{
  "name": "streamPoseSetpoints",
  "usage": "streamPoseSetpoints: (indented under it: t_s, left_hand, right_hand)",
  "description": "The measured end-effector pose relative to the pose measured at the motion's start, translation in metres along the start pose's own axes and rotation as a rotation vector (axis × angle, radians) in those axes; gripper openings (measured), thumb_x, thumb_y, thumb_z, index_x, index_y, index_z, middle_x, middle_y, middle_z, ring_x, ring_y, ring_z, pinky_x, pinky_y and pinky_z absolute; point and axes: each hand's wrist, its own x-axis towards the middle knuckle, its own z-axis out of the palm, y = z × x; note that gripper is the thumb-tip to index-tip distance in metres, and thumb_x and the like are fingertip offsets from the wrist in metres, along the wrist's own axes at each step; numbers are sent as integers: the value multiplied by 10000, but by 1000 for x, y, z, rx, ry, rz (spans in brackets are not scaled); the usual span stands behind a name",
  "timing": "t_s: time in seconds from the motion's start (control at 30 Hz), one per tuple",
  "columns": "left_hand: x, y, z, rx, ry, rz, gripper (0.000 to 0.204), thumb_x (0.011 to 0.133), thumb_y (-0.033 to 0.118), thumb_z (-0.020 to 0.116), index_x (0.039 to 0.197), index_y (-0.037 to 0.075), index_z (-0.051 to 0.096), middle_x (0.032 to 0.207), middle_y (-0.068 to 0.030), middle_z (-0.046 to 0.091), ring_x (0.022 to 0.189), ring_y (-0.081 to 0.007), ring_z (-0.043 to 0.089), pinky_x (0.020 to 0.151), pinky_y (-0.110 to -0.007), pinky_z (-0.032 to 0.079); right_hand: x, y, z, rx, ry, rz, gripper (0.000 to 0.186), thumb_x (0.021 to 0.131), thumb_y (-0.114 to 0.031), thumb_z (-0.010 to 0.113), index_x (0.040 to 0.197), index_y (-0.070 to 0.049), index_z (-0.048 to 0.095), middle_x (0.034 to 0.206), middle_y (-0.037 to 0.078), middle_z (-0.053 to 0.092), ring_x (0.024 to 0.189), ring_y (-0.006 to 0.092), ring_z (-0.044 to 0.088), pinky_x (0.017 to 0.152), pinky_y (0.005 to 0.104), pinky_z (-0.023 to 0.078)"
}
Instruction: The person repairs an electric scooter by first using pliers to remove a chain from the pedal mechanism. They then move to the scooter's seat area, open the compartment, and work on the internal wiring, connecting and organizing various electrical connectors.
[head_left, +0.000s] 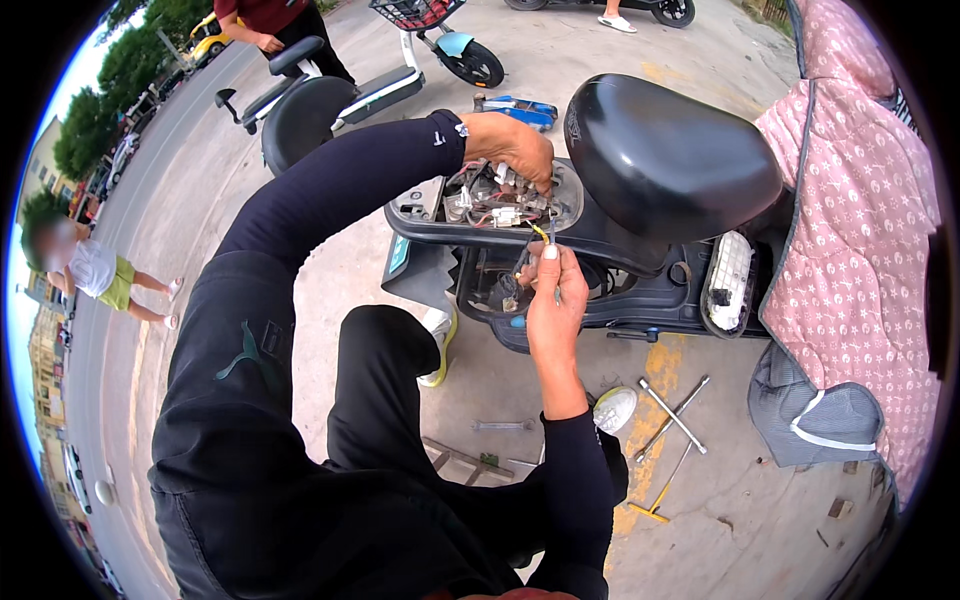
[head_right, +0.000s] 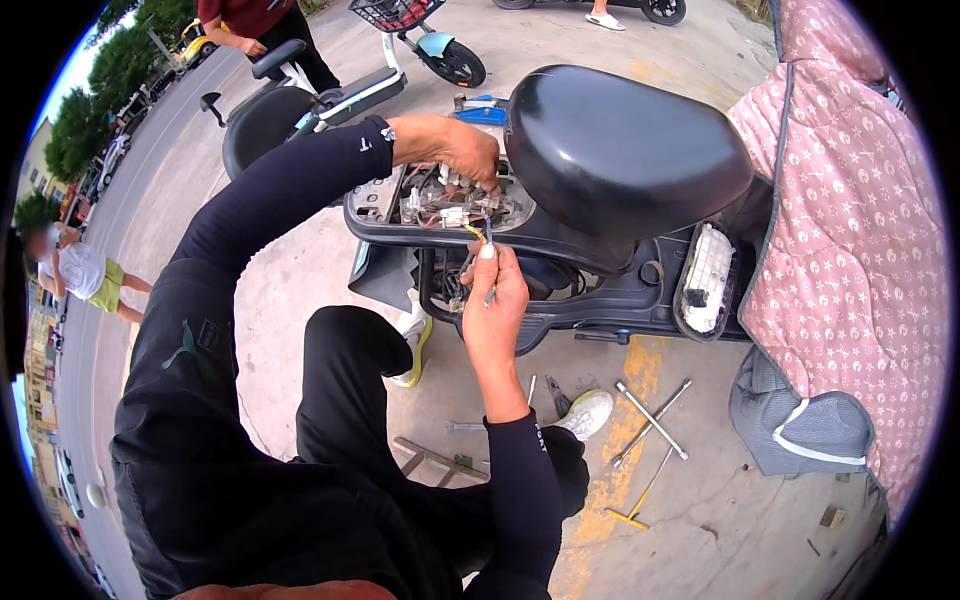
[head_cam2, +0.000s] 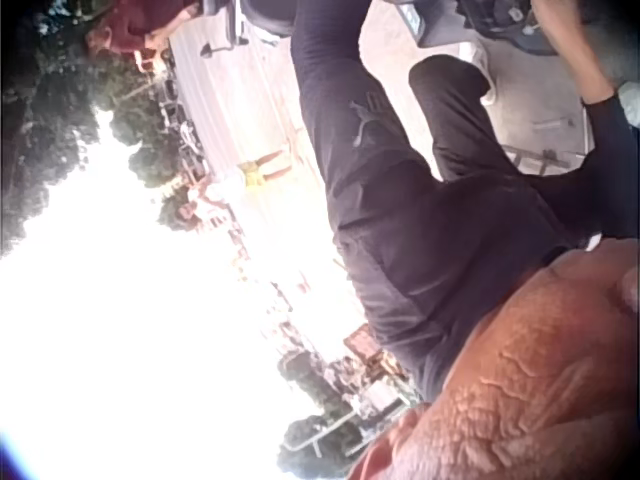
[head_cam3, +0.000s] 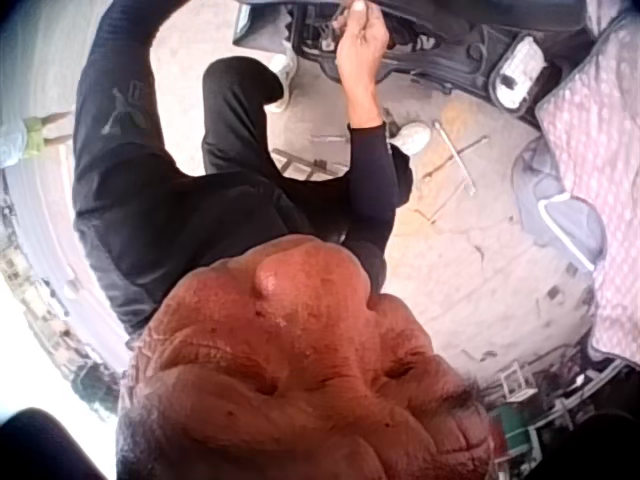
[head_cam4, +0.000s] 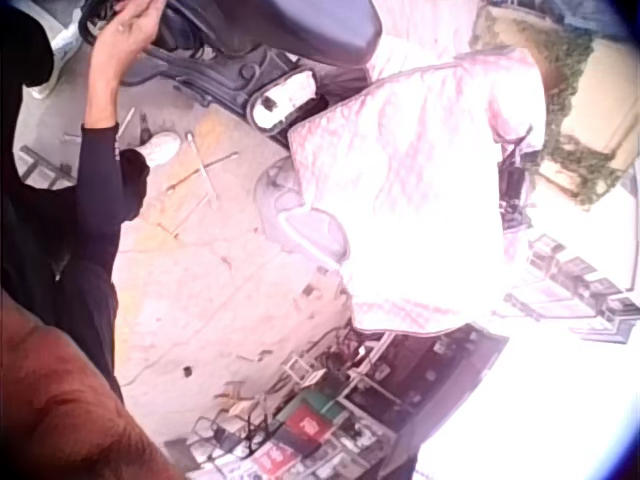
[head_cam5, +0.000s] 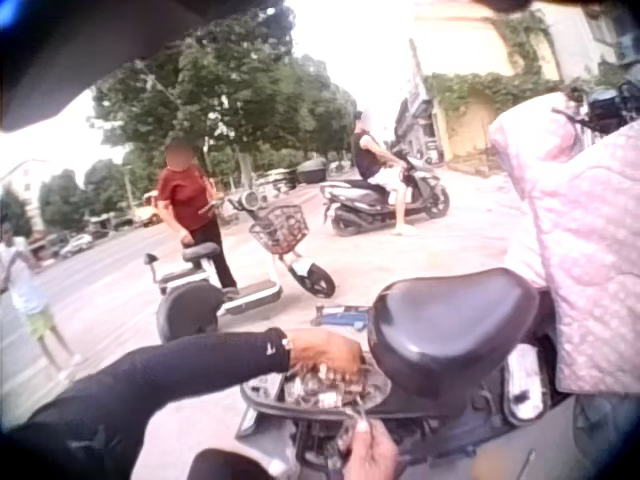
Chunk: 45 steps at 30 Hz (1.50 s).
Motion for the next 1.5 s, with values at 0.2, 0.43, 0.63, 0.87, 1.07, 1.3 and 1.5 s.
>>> streamPoseSetpoints:
  t_s: [0.2,0.43,0.63,0.87,1.07,1.3,1.5]
  left_hand:
    - [-43,-18,59,-1232,210,-156,321,923,251,705,944,-69,687,735,-74,664,571,-131,623,479,-275,524]
    - [-56,-23,93,-1527,344,-31,301,960,275,667,939,-25,671,695,-40,642,516,-100,583,454,-244,488]
    - [-50,-29,99,-1530,334,36,278,999,266,608,920,5,664,708,-33,640,531,-101,584,473,-248,480]
    - [-45,-31,94,-1380,304,79,312,1034,283,536,974,5,665,787,-31,651,594,-92,580,504,-250,482]
    - [-44,-34,72,-1187,190,99,328,1012,239,536,1171,-33,630,998,-69,674,785,-127,630,709,-278,538]
    - [-47,-41,58,-1030,93,101,416,954,199,572,1289,-48,591,1178,-104,656,1030,-167,620,902,-299,505]
    - [-38,-43,62,-1032,85,138,417,990,247,590,1304,-26,592,1124,-70,665,1006,-121,580,856,-272,476]
  right_hand:
    - [10,15,0,142,65,58,328,1068,-244,464,976,19,637,712,11,546,659,84,532,632,263,467]
    - [20,17,11,354,24,158,300,1058,-247,506,988,22,619,730,1,551,637,63,517,614,248,486]
    - [32,1,27,91,164,105,242,982,-188,645,1077,32,616,789,22,616,507,42,493,431,231,439]
    - [68,-4,35,-54,123,287,292,952,-232,650,1066,36,666,732,59,637,400,104,494,343,275,385]
    - [96,6,20,-2,53,416,307,927,-264,676,826,24,655,686,49,598,388,110,478,332,284,367]
    - [97,7,24,-16,87,375,259,907,-222,684,795,10,656,595,12,552,407,92,461,344,275,374]
    - [98,2,25,-46,86,366,245,888,-217,703,807,12,682,603,7,566,446,91,477,367,276,383]
